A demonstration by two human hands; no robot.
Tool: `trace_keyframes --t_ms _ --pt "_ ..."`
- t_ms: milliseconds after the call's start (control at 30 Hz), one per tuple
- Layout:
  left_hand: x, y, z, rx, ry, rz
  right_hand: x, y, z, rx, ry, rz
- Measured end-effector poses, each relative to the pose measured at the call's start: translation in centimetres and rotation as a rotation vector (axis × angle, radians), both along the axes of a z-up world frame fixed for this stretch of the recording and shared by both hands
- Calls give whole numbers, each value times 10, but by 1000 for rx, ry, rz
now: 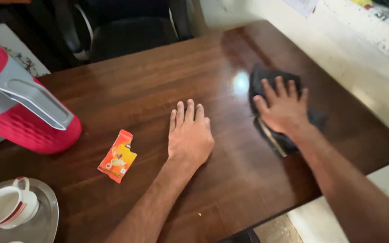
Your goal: The person wipes a wooden table with a dark cloth, moving trays of cups and a metal container aside to reach different areas. They repeatedly wipe the table surface and reposition the items, including a red thermos and a small orange packet, before finishing.
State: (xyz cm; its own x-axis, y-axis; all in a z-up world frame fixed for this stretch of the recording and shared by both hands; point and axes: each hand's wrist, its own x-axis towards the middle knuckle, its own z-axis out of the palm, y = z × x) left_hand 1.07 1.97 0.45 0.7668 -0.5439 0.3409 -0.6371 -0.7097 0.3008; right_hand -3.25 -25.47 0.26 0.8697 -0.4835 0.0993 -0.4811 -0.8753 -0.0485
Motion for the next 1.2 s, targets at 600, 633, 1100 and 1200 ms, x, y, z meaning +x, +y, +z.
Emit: trace_keyframes --t_ms 600,633,1100,1200 --pt "2 8 -10 4 -7 61 -46 68 15 -24 -60 500" --pt "2 7 -9 20 -2 61 -44 51 13 -56 -40 444" --pt "49 -22 2 93 101 129 46 -114 -7 7 6 16" --pt "68 -22 0 85 104 170 81 -125 -7 18 17 8"
